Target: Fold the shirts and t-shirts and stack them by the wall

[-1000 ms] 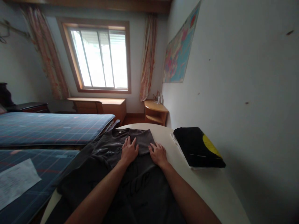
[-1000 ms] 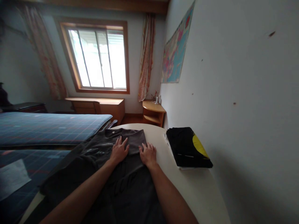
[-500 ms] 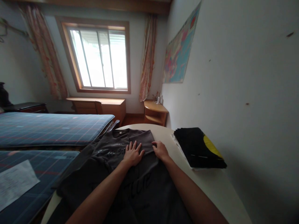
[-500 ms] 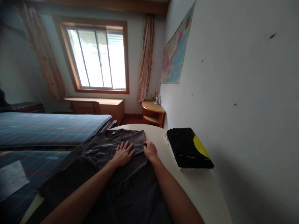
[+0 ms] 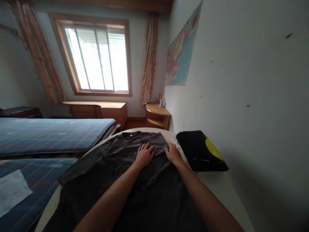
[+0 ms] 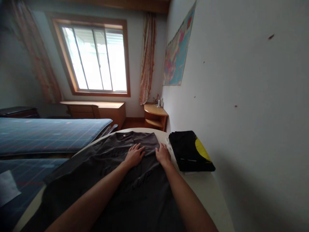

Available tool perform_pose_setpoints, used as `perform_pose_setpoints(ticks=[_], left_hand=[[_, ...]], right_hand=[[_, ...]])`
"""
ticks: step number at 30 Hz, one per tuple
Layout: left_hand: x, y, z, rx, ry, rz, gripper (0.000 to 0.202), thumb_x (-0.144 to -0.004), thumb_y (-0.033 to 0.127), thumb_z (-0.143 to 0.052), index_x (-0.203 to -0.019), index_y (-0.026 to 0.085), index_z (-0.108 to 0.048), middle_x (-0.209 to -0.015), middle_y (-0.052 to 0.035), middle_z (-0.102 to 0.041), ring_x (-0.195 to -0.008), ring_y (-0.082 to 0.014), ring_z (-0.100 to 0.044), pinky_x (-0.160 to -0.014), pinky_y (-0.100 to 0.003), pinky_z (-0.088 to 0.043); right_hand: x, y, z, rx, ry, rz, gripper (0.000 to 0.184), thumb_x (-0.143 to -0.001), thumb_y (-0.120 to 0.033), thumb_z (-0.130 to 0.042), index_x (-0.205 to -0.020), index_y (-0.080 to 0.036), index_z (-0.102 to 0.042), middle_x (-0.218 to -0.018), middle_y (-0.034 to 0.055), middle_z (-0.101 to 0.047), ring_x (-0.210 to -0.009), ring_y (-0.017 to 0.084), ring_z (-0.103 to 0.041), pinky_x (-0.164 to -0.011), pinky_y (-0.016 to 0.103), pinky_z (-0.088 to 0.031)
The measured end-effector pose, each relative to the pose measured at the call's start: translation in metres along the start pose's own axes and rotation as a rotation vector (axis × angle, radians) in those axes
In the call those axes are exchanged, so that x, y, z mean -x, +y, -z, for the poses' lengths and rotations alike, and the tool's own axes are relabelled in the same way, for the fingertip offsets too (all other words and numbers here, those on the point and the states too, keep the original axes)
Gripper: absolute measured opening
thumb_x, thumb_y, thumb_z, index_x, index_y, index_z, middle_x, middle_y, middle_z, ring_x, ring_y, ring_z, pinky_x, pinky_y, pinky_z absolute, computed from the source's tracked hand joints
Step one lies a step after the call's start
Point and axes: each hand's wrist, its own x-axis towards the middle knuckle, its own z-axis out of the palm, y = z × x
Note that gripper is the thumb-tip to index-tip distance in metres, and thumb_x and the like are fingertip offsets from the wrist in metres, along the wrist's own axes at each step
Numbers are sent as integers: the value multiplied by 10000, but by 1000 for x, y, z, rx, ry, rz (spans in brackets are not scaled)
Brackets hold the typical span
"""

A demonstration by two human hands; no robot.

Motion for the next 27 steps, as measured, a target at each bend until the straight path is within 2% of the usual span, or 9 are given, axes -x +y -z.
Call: perform_pose_setpoints(ticks=[4, 7, 12, 15, 18, 19, 22, 24, 27], left_hand=[[16, 7, 3, -17, 65, -11, 443, -985, 388, -373, -1392, 274, -507, -1497, -71, -426, -1360, -266, -394, -1127, -424, -295], [32, 6, 6, -14, 24, -30, 507, -972, 469, -383, -1442, 292, -449, -1515, -66, -407, -1384, -296, -369, -1135, -446, -286], [54, -5, 10, -49, -42, -6, 618, -929, 560, -426, -1493, 315, -366, -1563, -75, -333, -1440, -369, -248, -1144, -532, -219], [60, -9, 12, -79, -41, 69, 592, -935, 550, -415, -1480, 322, -386, -1557, -86, -343, -1425, -383, -272, -1122, -568, -227], [63, -10, 12, -71, -69, 80, 584, -937, 569, -390, -1476, 342, -392, -1574, -77, -312, -1437, -405, -232, -1116, -604, -200], [64, -10, 11, -66, -83, 70, 597, -934, 586, -382, -1480, 346, -383, -1584, -73, -289, -1446, -410, -204, -1122, -609, -179], [64, -12, 9, -59, -105, 46, 632, -925, 625, -361, -1494, 348, -358, -1602, -64, -238, -1464, -406, -139, -1139, -607, -131], [63, -13, 9, -59, -107, 44, 631, -929, 625, -346, -1496, 349, -352, -1604, -64, -229, -1466, -398, -137, -1139, -610, -124], [59, -12, 12, -56, -116, 44, 626, -931, 624, -334, -1497, 357, -346, -1604, -61, -228, -1466, -389, -149, -1137, -616, -124]], right_hand=[[34, -10, 11, 90, -34, -85, 501, -971, -332, -431, -1440, -159, -400, -1371, 168, -503, -1114, 267, -603, -932, 350, -447], [66, -9, 21, 179, -74, -58, 457, -993, -310, -357, -1431, -187, -400, -1312, 163, -531, -984, 247, -654, -823, 336, -479], [98, 9, 39, 308, -170, 46, 376, -967, -185, -385, -1308, -203, -544, -1256, 152, -545, -910, 221, -666, -784, 315, -483], [109, 11, 51, 343, -133, 97, 329, -965, -189, -402, -1207, -200, -626, -1374, 153, -485, -1037, 246, -623, -849, 335, -481], [133, -3, 64, 308, -85, 281, 320, -971, -270, -442, -1220, -224, -639, -1484, 110, -416, -1274, 292, -461, -1039, 431, -387], [145, -10, 69, 254, -111, 375, 338, -975, -317, -454, -1258, -239, -622, -1486, 95, -423, -1317, 283, -419, -1089, 447, -339], [187, -28, 81, 55, -306, 730, 450, -972, -491, -453, -1388, -328, -509, -1528, 17, -385, -1431, 251, -277, -1181, 458, -206], [211, -34, 82, -13, -469, 951, 576, -943, -563, -479, -1476, -369, -375, -1573, 3, -303, -1462, 255, -218, -1189, 480, -186], [232, -32, 75, -27, -554, 1118, 614, -947, -506, -513, -1507, -400, -286, -1582, 21, -276, -1458, 274, -235, -1172, 517, -221]])
